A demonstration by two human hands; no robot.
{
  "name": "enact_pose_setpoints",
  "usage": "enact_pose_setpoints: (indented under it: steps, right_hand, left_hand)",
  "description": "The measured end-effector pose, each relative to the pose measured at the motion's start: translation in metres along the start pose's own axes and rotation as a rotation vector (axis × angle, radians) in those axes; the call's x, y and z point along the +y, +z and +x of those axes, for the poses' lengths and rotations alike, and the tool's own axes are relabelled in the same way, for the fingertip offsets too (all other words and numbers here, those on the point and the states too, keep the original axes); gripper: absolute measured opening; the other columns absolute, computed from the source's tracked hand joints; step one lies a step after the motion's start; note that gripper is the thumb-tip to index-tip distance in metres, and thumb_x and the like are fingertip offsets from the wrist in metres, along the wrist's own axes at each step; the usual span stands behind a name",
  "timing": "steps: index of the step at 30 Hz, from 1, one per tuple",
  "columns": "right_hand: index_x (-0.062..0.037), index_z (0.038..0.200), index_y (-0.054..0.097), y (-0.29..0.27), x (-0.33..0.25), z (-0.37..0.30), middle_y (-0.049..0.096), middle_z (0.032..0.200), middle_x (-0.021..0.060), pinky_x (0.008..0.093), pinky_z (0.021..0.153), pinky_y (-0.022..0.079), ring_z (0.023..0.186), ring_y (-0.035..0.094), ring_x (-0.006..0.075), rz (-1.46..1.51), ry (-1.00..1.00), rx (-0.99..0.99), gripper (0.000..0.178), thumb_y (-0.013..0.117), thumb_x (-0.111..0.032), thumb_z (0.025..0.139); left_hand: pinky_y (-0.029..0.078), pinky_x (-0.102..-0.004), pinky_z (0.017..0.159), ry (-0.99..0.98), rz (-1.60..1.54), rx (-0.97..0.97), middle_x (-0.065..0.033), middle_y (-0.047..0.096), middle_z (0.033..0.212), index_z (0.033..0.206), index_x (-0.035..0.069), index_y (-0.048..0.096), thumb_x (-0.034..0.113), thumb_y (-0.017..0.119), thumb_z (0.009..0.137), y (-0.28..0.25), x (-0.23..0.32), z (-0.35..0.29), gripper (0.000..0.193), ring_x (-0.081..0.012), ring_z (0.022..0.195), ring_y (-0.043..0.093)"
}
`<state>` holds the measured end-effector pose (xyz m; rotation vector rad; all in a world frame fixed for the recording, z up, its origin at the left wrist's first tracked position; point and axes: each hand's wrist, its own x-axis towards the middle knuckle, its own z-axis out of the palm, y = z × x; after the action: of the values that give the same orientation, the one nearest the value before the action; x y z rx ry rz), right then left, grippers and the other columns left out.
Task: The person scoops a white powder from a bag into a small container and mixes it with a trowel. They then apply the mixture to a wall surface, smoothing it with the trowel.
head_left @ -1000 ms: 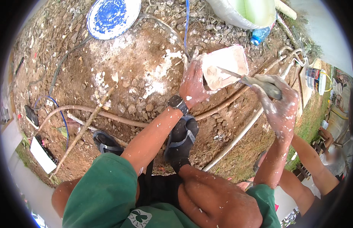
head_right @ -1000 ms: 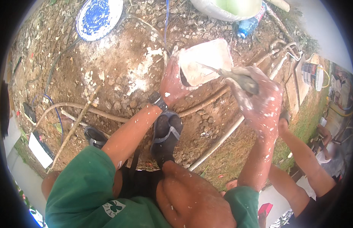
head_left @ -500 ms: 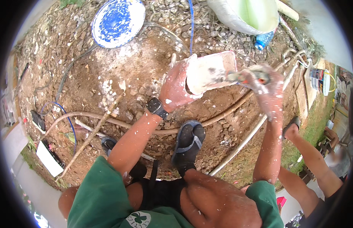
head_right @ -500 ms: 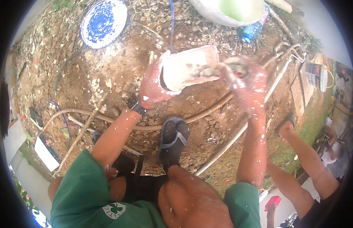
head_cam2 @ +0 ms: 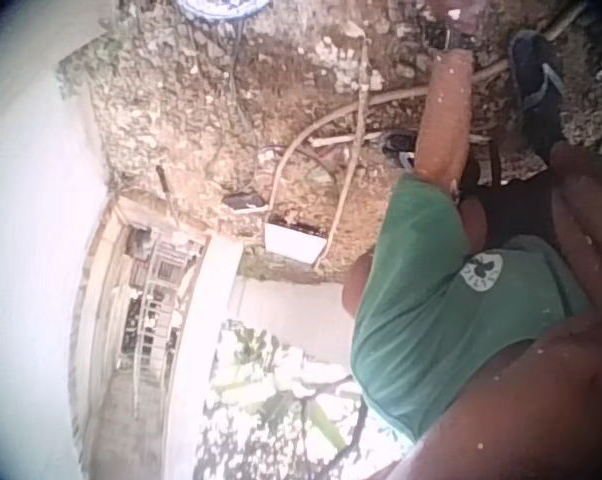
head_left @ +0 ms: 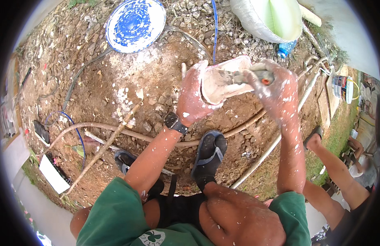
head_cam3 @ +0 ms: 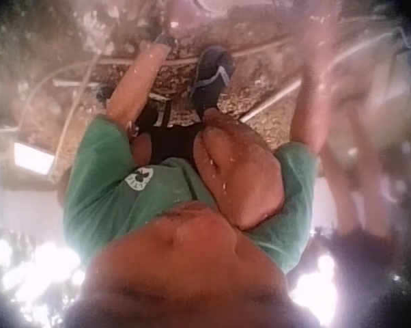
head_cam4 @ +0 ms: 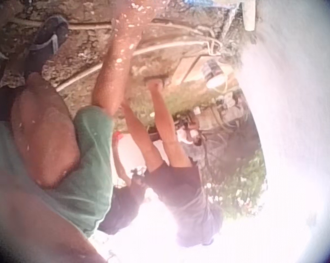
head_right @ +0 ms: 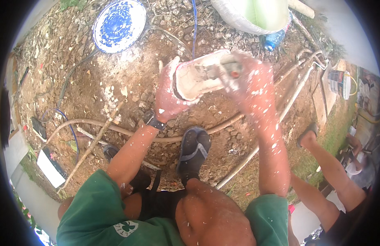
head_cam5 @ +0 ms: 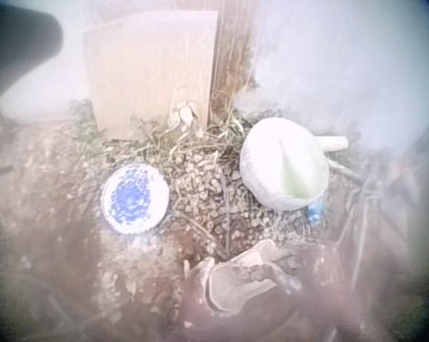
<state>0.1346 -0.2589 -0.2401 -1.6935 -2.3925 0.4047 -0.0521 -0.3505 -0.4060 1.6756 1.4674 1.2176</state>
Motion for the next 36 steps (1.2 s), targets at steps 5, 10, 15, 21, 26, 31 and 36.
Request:
enact_pose_setpoints:
  steps: [5, 10, 15, 21, 26, 31, 36]
  right_hand:
    - [-0.0055, 0.092, 0.077, -0.008, -0.013, -0.008, 0.077, 0.086, 0.0088, 0.0342, 0.075, 0.057, 0.074, 0.07, 0.0151, 0.328, 0.243, -0.11, 0.019, 0.076, -0.024, 0.091]
    - [-0.0024, 0.095, 0.077, 0.002, -0.007, -0.005, 0.076, 0.085, 0.0088, 0.0331, 0.079, 0.056, 0.077, 0.071, 0.0161, 0.259, 0.318, -0.143, 0.022, 0.077, -0.024, 0.092]
    - [-0.0017, 0.098, 0.077, -0.012, 0.012, -0.011, 0.076, 0.087, 0.009, 0.0341, 0.076, 0.055, 0.079, 0.07, 0.0147, 0.225, 0.189, -0.027, 0.022, 0.079, -0.021, 0.089]
    - [-0.0029, 0.097, 0.076, -0.009, 0.018, -0.026, 0.077, 0.089, 0.009, 0.0312, 0.073, 0.057, 0.078, 0.072, 0.0161, -0.108, 0.068, -0.082, 0.018, 0.077, -0.02, 0.091]
    - [-0.0071, 0.099, 0.075, -0.004, 0.01, -0.033, 0.077, 0.085, 0.0095, 0.0309, 0.064, 0.06, 0.068, 0.072, 0.0147, 0.039, 0.285, -0.06, 0.018, 0.073, -0.025, 0.096]
    - [-0.008, 0.103, 0.074, 0.011, -0.014, -0.048, 0.078, 0.087, 0.0095, 0.0277, 0.064, 0.059, 0.069, 0.073, 0.0137, -0.015, 0.013, -0.16, 0.02, 0.073, -0.026, 0.095]
    - [-0.0088, 0.102, 0.075, -0.003, -0.004, -0.041, 0.078, 0.085, 0.0089, 0.0299, 0.068, 0.059, 0.07, 0.073, 0.015, 0.119, 0.295, 0.03, 0.021, 0.074, -0.029, 0.095]
  left_hand:
    - [0.029, -0.0532, 0.121, -0.075, 0.004, -0.057, -0.0214, 0.049, 0.149, 0.149, 0.002, 0.041, 0.031, 0.092, 0.062, -0.004, 0.001, -0.004, 0.104, -0.042, 0.139, 0.045]
    - [0.036, -0.0483, 0.118, -0.082, 0.035, -0.036, -0.0193, 0.045, 0.151, 0.152, 0.006, 0.038, 0.036, 0.094, 0.063, -0.003, -0.002, -0.007, 0.109, -0.0382, 0.142, 0.042]
    - [0.036, -0.0506, 0.116, -0.159, -0.035, 0.012, -0.0221, 0.049, 0.147, 0.149, 0.002, 0.042, 0.03, 0.094, 0.059, -0.002, 0.002, -0.016, 0.107, -0.0421, 0.136, 0.046]
    - [0.031, -0.0516, 0.12, -0.123, -0.019, -0.037, -0.0231, 0.047, 0.149, 0.151, 0.002, 0.037, 0.032, 0.095, 0.058, -0.001, -0.005, -0.019, 0.114, -0.0427, 0.139, 0.043]
    - [0.026, -0.0522, 0.124, -0.151, 0.0, -0.082, -0.024, 0.045, 0.15, 0.154, 0.002, 0.033, 0.037, 0.096, 0.058, -0.001, -0.006, -0.024, 0.12, -0.0442, 0.14, 0.041]
    - [0.029, -0.051, 0.122, -0.101, 0.075, -0.088, -0.0228, 0.044, 0.154, 0.155, 0.003, 0.033, 0.04, 0.091, 0.066, 0.005, -0.003, -0.027, 0.113, -0.0425, 0.144, 0.038]
    - [0.031, -0.0502, 0.122, -0.148, 0.051, -0.052, -0.0229, 0.045, 0.152, 0.155, 0.002, 0.032, 0.037, 0.092, 0.064, -0.001, 0.004, -0.028, 0.115, -0.0423, 0.143, 0.04]
